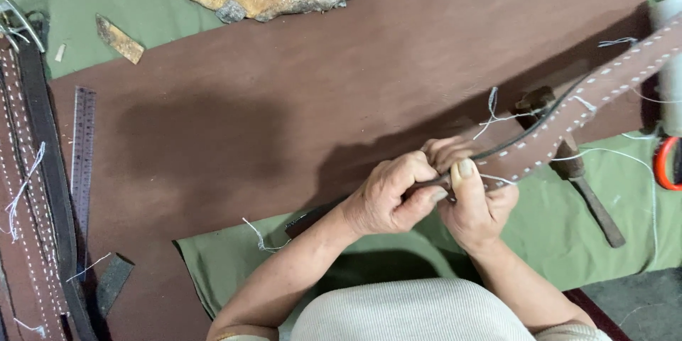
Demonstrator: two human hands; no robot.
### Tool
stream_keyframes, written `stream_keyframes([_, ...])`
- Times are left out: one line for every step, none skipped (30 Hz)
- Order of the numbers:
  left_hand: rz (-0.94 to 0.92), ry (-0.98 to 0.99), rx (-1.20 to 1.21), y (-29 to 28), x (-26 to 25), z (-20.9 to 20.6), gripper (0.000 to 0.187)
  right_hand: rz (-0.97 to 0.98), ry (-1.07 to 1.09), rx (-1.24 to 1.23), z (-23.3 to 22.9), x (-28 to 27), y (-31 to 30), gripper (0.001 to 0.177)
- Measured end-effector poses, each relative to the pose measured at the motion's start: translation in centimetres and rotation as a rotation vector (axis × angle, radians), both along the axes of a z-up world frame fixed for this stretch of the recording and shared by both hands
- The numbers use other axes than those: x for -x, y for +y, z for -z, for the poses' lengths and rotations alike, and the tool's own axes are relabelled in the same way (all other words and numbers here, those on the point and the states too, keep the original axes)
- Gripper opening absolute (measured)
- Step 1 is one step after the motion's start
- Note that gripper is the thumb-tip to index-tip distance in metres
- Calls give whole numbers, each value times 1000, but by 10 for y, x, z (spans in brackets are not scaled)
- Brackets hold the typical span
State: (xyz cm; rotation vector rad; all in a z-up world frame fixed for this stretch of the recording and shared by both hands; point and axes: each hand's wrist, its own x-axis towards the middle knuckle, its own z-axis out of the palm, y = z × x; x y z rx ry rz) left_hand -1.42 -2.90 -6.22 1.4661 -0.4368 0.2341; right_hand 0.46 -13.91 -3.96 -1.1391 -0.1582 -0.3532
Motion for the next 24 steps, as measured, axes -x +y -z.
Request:
stream_keyframes([-8, -5, 6, 1, 0, 4, 14, 6, -2, -20, 3, 1, 0, 12])
stream_keyframes([-16, -17, 14, 1, -2, 8, 13, 10, -13, -40, 6, 0, 1, 10])
stream_keyframes([-14, -37, 15, 1, 1, 8, 13, 12, -32, -39, 2, 1, 0, 10])
stream_keyframes([-20, 1, 19, 2, 3, 8, 13, -29, 22, -64, -1, 1, 0, 14])
stream_keyframes([-26, 38, 22, 4, 4, 9, 13, -70, 76, -89, -3, 0, 1, 18])
stream_keyframes([-30, 37, 20, 3, 6, 1, 13, -75, 74, -91, -6, 3, 1, 18])
stream_keyframes([-16, 76, 72, 3, 7, -6, 16, -93, 105, -108, -7, 5, 2, 23])
stream_keyframes([2, 114, 125, 3, 6, -13, 21, -108, 135, -123, -9, 5, 3, 29])
stream_keyframes([0, 111, 125, 1, 7, -13, 21, -110, 132, -123, -11, 7, 1, 29])
stream_keyframes([-19, 102, 120, -2, 6, -14, 22, -126, 139, -85, -12, 9, -1, 32])
stream_keyframes([-39, 93, 115, -4, 5, -13, 24, -142, 146, -47, -12, 10, -4, 38])
stream_keyframes([-36, 100, 116, -5, 4, -15, 24, -139, 153, -46, -10, 11, -5, 38])
stream_keyframes([-29, 105, 142, -7, 2, -16, 25, -142, 139, 1, -6, 11, -7, 36])
stream_keyframes([-24, 112, 168, -9, 0, -17, 26, -147, 127, 48, -2, 10, -9, 34])
stream_keyframes([-24, 120, 169, -9, -1, -17, 26, -146, 135, 49, -3, 8, -9, 34])
stream_keyframes([-33, 124, 142, -9, -1, -17, 26, -133, 130, 69, -4, 5, -8, 34])
stream_keyframes([-43, 129, 116, -9, -2, -17, 25, -120, 125, 90, -4, 3, -7, 35])
stream_keyframes([-44, 141, 118, -12, -2, -13, 25, -122, 137, 92, -5, 1, -6, 35])
stream_keyframes([-68, 97, 118, -14, -2, -9, 23, -95, 133, 103, -6, 0, -6, 34])
stream_keyframes([-92, 56, 119, -17, -1, -6, 21, -67, 131, 114, -7, 0, -5, 32])
stream_keyframes([-92, 70, 120, -17, 1, -4, 21, -68, 145, 116, -10, 1, -3, 32])
stream_keyframes([-105, 43, 125, -16, 0, -3, 21, -49, 143, 114, -13, -1, 0, 32])
stream_keyframes([-117, 16, 128, -15, -1, -3, 21, -30, 142, 113, -17, -2, 3, 32])
stream_keyframes([-117, 22, 129, -17, 0, 1, 21, -30, 148, 113, -17, -2, 3, 32])
